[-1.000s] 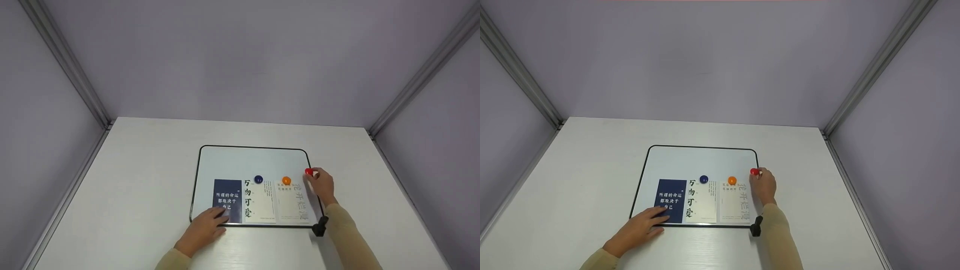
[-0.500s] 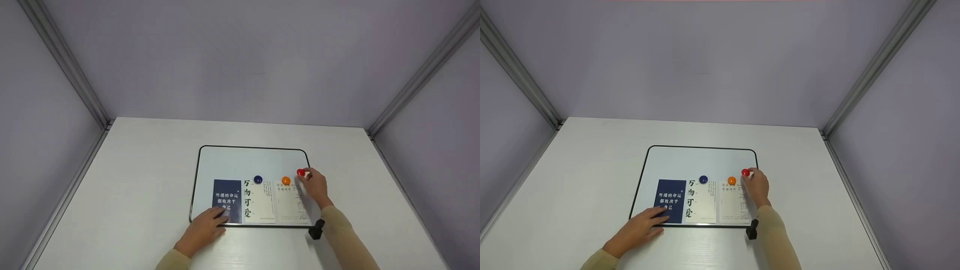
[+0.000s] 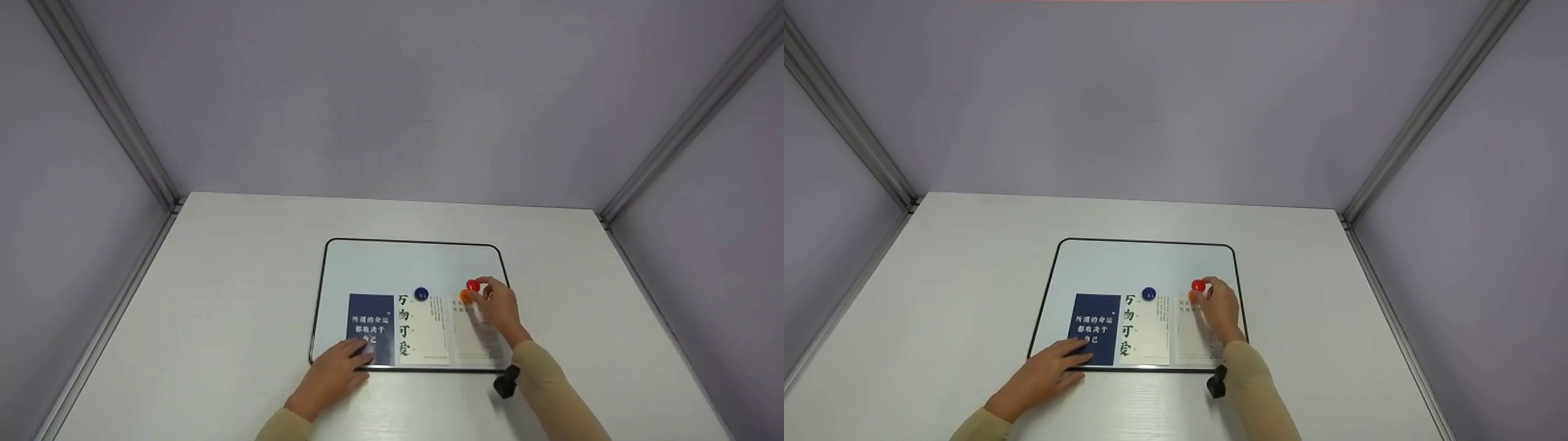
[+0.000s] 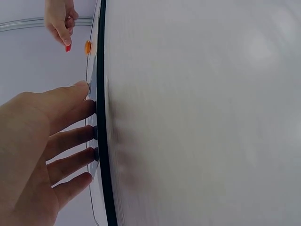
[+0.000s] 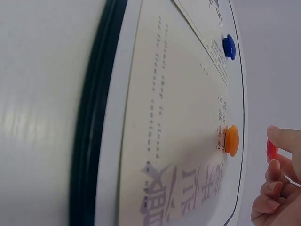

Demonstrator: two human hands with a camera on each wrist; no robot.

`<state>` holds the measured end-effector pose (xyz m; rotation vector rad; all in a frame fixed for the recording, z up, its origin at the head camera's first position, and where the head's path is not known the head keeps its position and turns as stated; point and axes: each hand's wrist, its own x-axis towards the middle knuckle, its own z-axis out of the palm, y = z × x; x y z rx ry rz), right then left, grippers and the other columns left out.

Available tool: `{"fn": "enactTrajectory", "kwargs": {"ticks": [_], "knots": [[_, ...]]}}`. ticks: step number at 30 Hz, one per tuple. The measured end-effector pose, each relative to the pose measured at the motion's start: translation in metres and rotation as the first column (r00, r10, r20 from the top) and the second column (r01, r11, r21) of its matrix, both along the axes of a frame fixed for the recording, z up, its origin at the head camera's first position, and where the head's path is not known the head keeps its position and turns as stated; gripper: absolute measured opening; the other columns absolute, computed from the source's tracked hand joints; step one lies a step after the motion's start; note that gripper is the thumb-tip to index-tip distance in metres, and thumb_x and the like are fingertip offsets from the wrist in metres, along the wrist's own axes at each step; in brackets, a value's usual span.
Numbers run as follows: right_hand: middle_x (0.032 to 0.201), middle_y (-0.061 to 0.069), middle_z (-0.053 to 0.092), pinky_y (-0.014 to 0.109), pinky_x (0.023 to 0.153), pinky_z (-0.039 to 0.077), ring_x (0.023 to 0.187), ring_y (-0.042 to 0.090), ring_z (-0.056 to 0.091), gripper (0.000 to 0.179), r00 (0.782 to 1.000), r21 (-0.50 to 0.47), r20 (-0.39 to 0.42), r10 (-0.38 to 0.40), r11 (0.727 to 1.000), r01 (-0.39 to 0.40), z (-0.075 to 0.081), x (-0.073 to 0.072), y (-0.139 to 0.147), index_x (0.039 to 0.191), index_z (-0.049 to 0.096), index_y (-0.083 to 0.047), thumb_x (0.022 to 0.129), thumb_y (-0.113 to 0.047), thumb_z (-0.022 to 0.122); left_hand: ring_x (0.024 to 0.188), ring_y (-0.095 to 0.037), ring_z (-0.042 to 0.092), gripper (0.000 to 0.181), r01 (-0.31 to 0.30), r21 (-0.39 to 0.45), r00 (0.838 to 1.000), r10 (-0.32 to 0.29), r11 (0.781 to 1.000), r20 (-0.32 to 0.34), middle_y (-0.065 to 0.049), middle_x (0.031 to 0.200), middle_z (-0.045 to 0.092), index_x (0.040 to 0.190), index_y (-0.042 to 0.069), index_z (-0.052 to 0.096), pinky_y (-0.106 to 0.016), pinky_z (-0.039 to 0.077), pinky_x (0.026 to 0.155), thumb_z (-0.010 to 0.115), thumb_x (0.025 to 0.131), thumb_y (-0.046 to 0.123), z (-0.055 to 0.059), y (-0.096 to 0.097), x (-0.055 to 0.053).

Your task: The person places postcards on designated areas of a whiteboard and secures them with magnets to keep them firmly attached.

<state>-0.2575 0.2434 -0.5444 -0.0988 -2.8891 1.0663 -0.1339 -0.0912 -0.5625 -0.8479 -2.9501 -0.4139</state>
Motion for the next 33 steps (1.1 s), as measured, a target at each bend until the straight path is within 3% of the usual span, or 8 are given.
{"fn": "enactTrajectory", "kwargs": {"ticks": [7,21,33], "knots": [[0.075,0.005,0.053,0.019,0.055,0.031,0.064,0.012,0.041,0.035,0.999,0.000,-0.035,0.015,1.000,-0.015,0.002,0.002,-0.011,0.117,0.064,-0.001,0.087,-0.018,0.070,0.122,-0.028,0.058,0.034,-0.003,0.003,1.000,0.003,1.000,0.006,-0.009,0.133,0.061,0.121,0.016,0.067,-0.040,0.048,0.106,0.063,0.091,0.030,0.000,0.002,-0.001],[0.075,0.004,0.053,0.017,0.053,0.033,0.065,0.011,0.044,0.033,0.999,-0.034,-0.021,0.033,0.999,-0.034,0.005,0.005,-0.026,0.117,0.064,-0.003,0.087,-0.017,0.070,0.122,-0.027,0.059,0.034,0.003,-0.004,1.000,-0.003,1.000,0.003,-0.008,0.133,0.061,0.121,0.017,0.067,-0.039,0.048,0.105,0.064,0.090,0.031,-0.001,0.000,-0.001],[0.070,0.004,0.053,0.017,0.054,0.032,0.064,0.011,0.042,0.030,0.989,-0.009,-0.115,0.093,0.995,-0.095,0.004,0.007,-0.047,0.111,0.066,-0.002,0.084,-0.014,0.073,0.121,-0.027,0.059,0.034,0.010,0.005,1.000,-0.010,1.000,-0.018,-0.009,0.132,0.062,0.119,0.017,0.068,-0.038,0.048,0.105,0.065,0.089,0.030,-0.003,-0.004,-0.002]]}}
